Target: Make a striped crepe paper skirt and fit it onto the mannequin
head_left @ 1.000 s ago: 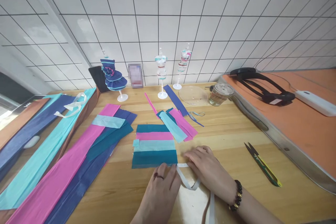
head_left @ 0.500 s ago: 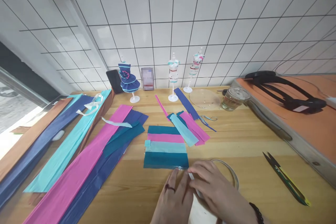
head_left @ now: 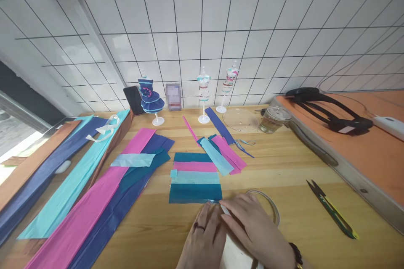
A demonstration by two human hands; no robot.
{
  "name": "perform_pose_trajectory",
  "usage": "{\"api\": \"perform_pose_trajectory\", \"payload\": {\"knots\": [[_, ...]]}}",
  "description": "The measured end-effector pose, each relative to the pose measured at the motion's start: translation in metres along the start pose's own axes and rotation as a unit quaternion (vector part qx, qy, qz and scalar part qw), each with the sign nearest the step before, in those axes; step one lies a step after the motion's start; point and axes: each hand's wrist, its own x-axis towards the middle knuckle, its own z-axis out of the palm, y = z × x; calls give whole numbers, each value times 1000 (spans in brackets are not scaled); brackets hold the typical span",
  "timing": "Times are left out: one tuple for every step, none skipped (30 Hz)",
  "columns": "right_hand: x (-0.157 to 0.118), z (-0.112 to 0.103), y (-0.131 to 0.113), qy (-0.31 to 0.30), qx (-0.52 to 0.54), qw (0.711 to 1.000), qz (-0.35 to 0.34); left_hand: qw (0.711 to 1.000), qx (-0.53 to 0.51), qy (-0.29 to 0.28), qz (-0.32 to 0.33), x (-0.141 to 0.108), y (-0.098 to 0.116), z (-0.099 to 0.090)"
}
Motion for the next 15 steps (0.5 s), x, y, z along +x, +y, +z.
{"api": "perform_pose_trajectory", "payload": {"knots": [[1,4,1,-2,-13,1000,-1,1000,3,2,-2,1,0,-1],[2,9,3,0,-32,999,-3,1000,5,4,-3,1,0,-1],[1,13,6,8,-54,998,-6,1000,5,9,-5,2,-1,-2],[1,16,9,18,-78,997,-11,1000,3,16,-6,2,-1,-2],[0,19,12,27,-102,994,-15,1000,-2,22,-5,3,-2,-3],[-2,22,15,32,-125,991,-20,1000,-8,25,-5,4,-3,-4],[-3,23,17,33,-148,988,-25,1000,-14,26,-7,5,-4,-5],[-4,23,18,30,-172,984,-30,999,-20,26,-9,6,-5,-6],[-4,22,18,27,-197,979,-35,999,-23,25,-8,7,-6,-7],[-5,21,18,23,-221,974,-39,999,-25,25,-6,9,-6,-8],[-5,19,17,21,-241,969,-44,999,-26,27,-1,10,-6,-9],[-5,17,16,20,-256,965,-49,999,-26,31,3,11,-6,-10],[-5,16,16,21,-267,962,-55,999,-26,35,6,11,-6,-10],[-5,15,15,23,-274,960,-60,999,-27,38,8,12,-6,-11],[-5,14,15,27,-277,958,-65,999,-28,44,8,12,-6,-11]]}}
